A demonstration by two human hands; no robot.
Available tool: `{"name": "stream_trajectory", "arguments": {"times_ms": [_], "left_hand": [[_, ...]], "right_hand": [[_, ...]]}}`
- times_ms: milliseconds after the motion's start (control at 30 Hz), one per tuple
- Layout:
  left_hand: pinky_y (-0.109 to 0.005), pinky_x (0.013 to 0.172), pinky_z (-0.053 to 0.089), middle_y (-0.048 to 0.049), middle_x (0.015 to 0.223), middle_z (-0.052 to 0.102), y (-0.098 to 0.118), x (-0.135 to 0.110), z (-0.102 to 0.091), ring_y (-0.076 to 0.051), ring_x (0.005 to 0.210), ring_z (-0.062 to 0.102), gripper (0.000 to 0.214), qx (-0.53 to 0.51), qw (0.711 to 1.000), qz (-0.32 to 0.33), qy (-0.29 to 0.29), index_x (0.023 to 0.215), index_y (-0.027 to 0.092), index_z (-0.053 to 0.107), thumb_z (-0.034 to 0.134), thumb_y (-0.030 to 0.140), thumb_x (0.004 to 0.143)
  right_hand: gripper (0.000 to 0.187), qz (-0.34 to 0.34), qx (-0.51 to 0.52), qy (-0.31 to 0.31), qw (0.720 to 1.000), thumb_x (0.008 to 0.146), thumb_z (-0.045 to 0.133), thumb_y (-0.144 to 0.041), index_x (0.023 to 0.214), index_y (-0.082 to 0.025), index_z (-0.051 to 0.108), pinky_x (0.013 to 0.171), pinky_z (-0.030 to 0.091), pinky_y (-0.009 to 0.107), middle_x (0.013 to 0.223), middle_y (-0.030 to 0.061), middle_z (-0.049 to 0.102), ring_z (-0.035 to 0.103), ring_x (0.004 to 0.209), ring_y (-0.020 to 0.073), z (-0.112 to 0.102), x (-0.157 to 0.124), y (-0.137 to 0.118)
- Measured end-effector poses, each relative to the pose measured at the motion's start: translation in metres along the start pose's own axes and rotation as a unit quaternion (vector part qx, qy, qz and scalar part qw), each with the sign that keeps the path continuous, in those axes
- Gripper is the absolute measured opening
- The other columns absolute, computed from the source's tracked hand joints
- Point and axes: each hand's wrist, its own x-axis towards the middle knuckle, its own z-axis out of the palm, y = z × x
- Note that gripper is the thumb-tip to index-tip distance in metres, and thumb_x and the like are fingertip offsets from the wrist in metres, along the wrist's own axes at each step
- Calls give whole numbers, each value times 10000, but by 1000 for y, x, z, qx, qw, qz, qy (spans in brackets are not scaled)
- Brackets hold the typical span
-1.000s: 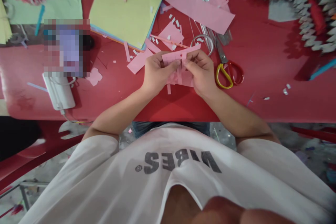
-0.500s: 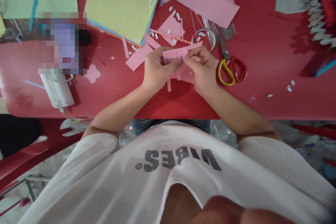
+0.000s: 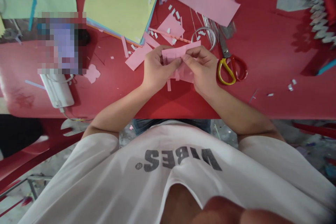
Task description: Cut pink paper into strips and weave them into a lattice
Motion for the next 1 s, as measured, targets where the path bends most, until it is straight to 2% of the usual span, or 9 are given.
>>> {"name": "stream_trajectory", "arguments": {"times_ms": [67, 100, 233, 333, 467, 767, 1000], "left_hand": [[-312, 748, 592, 2, 872, 718, 0, 0, 0, -178, 835, 743, 221, 0, 1000, 1, -1, 1008, 208, 752, 896, 309, 874], [-316, 750, 589, 3, 858, 709, -1, 0, -1, -179, 832, 741, 208, 0, 1000, 1, -3, 1001, 207, 753, 890, 311, 883], [-327, 772, 589, 0, 831, 698, 0, 0, -3, -187, 854, 739, 193, 3, 1000, -7, -12, 974, 214, 756, 837, 387, 941], [-328, 779, 588, -5, 813, 701, 2, 0, -4, -181, 847, 727, 271, 12, 1000, -4, -18, 944, 205, 741, 811, 467, 961], [-316, 748, 574, -7, 805, 704, 5, 0, -4, -155, 803, 700, 360, 24, 999, 19, -27, 928, 193, 735, 797, 546, 958], [-318, 644, 518, -11, 779, 713, 0, 2, -5, -123, 699, 611, 432, 44, 998, 41, -34, 909, 195, 768, 779, 625, 944], [-302, 683, 528, 3, 815, 710, 4, 0, -5, -117, 732, 650, 283, 24, 998, 41, -38, 936, 198, 772, 779, 476, 989]], "right_hand": [[224, -54, 33, 52, 997, 934, 817, -538, 896, -330, 743, 1025, 513, 467, 951, -16, 679, 645, 1019, 228, 3, -1, -2], [208, -70, 33, 56, 995, 933, 825, -523, 883, -333, 756, 1009, 523, 458, 941, -16, 681, 653, 1001, 221, 5, -1, -3], [112, -72, 41, 53, 995, 938, 848, -433, 911, -336, 801, 988, 541, 446, 959, -14, 693, 667, 980, 212, 6, -1, -5], [92, -75, 55, 54, 994, 926, 866, -390, 905, -318, 814, 961, 548, 445, 935, -10, 687, 672, 960, 218, 5, -1, -5], [80, -71, 65, 50, 994, 913, 877, -336, 877, -311, 810, 1003, 536, 429, 961, -4, 695, 666, 1013, 215, 6, 0, -4], [178, -64, 56, 42, 996, 916, 867, -476, 846, -331, 789, 942, 551, 451, 914, -8, 685, 668, 947, 221, 5, 0, -3], [269, -59, 47, 40, 996, 902, 857, -575, 843, -330, 762, 912, 569, 420, 908, -17, 689, 688, 935, 218, 3, 1, -2]]}}
